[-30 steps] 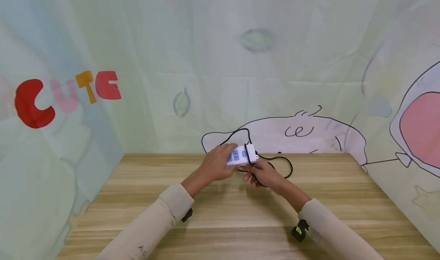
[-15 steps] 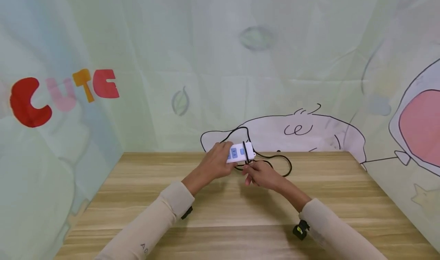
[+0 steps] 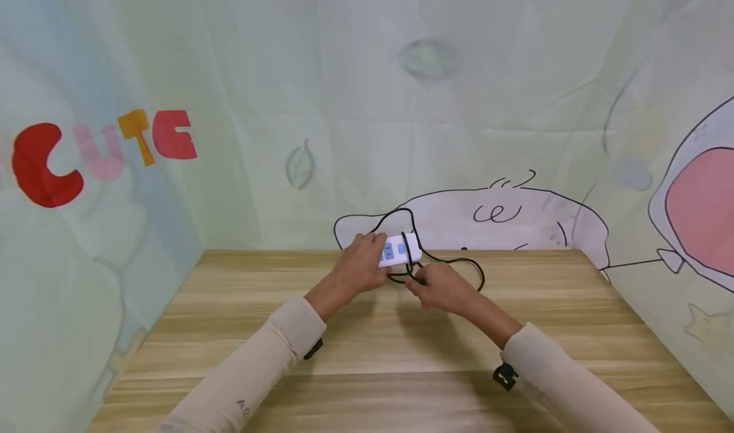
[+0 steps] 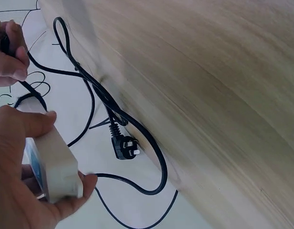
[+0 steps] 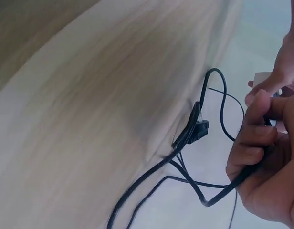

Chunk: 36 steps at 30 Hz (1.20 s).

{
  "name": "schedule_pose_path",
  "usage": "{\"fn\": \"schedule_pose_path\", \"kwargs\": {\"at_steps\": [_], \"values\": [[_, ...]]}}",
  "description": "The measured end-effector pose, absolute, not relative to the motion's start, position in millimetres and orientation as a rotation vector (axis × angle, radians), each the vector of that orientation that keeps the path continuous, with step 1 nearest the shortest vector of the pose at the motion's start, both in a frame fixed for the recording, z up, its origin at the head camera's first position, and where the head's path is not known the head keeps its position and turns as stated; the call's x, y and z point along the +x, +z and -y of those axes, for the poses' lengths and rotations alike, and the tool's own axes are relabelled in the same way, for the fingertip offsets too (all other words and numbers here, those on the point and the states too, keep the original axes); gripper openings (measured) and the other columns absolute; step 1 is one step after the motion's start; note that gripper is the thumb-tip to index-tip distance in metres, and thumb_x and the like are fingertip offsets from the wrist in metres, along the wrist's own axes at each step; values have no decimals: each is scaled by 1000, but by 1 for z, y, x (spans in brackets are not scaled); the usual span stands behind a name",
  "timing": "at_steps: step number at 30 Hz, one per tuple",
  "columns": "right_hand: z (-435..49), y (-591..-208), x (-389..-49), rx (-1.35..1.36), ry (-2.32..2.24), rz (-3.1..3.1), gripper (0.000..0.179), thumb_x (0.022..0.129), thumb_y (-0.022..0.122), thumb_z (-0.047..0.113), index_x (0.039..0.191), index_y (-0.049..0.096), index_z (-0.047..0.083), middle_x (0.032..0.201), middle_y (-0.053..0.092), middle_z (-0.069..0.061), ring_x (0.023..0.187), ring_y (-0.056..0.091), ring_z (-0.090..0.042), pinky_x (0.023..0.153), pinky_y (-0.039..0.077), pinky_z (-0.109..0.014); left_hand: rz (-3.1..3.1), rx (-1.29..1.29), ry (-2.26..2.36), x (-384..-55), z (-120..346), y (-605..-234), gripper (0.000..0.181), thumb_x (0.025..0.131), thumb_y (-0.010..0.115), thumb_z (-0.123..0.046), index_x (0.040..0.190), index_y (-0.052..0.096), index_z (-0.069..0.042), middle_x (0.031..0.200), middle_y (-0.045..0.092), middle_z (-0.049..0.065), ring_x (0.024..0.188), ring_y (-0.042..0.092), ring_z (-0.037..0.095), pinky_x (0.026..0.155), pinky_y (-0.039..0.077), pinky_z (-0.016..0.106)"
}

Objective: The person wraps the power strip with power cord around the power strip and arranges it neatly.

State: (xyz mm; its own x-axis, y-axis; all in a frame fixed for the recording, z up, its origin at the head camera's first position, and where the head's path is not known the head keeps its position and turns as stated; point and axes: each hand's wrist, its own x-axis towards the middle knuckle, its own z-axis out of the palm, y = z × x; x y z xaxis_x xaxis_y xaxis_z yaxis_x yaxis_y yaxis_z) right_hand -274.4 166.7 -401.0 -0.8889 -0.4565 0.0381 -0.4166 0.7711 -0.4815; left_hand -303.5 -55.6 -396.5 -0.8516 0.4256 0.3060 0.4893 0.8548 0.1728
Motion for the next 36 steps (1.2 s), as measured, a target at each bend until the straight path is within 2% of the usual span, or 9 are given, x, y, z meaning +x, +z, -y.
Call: {"fn": "schedule_pose_path", "kwargs": {"at_steps": [3, 7, 10, 15, 20, 23, 29, 36], "values": [[-167, -401, -272, -864, -581, -3014, 47, 111, 65, 26, 66, 56, 19, 57, 54, 11, 54, 46, -7, 56, 34, -25, 2792, -669, -281, -304, 57, -397, 56, 98, 87, -27, 141, 61, -1, 124, 74, 17, 105, 67, 34, 86, 64, 46], [-168, -399, -271, -1095, -304, -3171, 42, 106, 73, 25, 68, 56, 19, 59, 44, 10, 55, 40, -7, 54, 32, -27, 2802, -696, -220, -305, 60, -398, 54, 96, 88, -25, 139, 63, -3, 124, 75, 16, 104, 68, 34, 85, 64, 47], [-171, -395, -272, -1272, -129, -3227, 34, 104, 77, 25, 74, 64, 18, 63, 53, 9, 59, 45, -9, 56, 39, -30, 2808, -755, -180, -306, 62, -396, 53, 95, 87, -23, 139, 64, -5, 124, 75, 14, 105, 67, 33, 87, 63, 46], [-175, -385, -282, -1575, -152, -3226, 11, 100, 87, 23, 93, 82, 16, 85, 73, 4, 73, 61, -12, 68, 54, -32, 2819, -823, -185, -304, 66, -393, 50, 96, 88, -22, 137, 64, -7, 128, 75, 12, 106, 66, 32, 89, 61, 47], [-175, -380, -294, -1754, -447, -3154, 12, 92, 93, 21, 98, 88, 11, 88, 77, 1, 78, 64, -15, 71, 56, -31, 2833, -902, -211, -300, 66, -393, 48, 98, 86, -23, 138, 64, -6, 131, 75, 13, 103, 66, 33, 86, 60, 46], [-177, -380, -301, -1747, -644, -3097, 14, 88, 94, 17, 98, 88, 8, 90, 79, -2, 81, 66, -17, 72, 57, -30, 2836, -937, -226, -296, 65, -393, 50, 97, 87, -23, 139, 64, -6, 133, 75, 14, 102, 66, 35, 86, 60, 47], [-182, -381, -309, -1523, -1002, -2939, 15, 88, 92, 10, 102, 90, 7, 96, 83, -5, 87, 62, -16, 75, 54, -27, 2807, -965, -223, -292, 64, -392, 54, 96, 88, -25, 141, 64, -8, 138, 74, 14, 108, 68, 36, 93, 60, 48], [-185, -383, -320, -1344, -1311, -2794, 12, 89, 89, 0, 101, 90, 3, 102, 77, -13, 94, 66, -12, 79, 55, -22, 2690, -1056, -173, -287, 66, -393, 55, 94, 90, -26, 140, 66, -7, 134, 77, 12, 108, 73, 35, 90, 62, 48]]}}
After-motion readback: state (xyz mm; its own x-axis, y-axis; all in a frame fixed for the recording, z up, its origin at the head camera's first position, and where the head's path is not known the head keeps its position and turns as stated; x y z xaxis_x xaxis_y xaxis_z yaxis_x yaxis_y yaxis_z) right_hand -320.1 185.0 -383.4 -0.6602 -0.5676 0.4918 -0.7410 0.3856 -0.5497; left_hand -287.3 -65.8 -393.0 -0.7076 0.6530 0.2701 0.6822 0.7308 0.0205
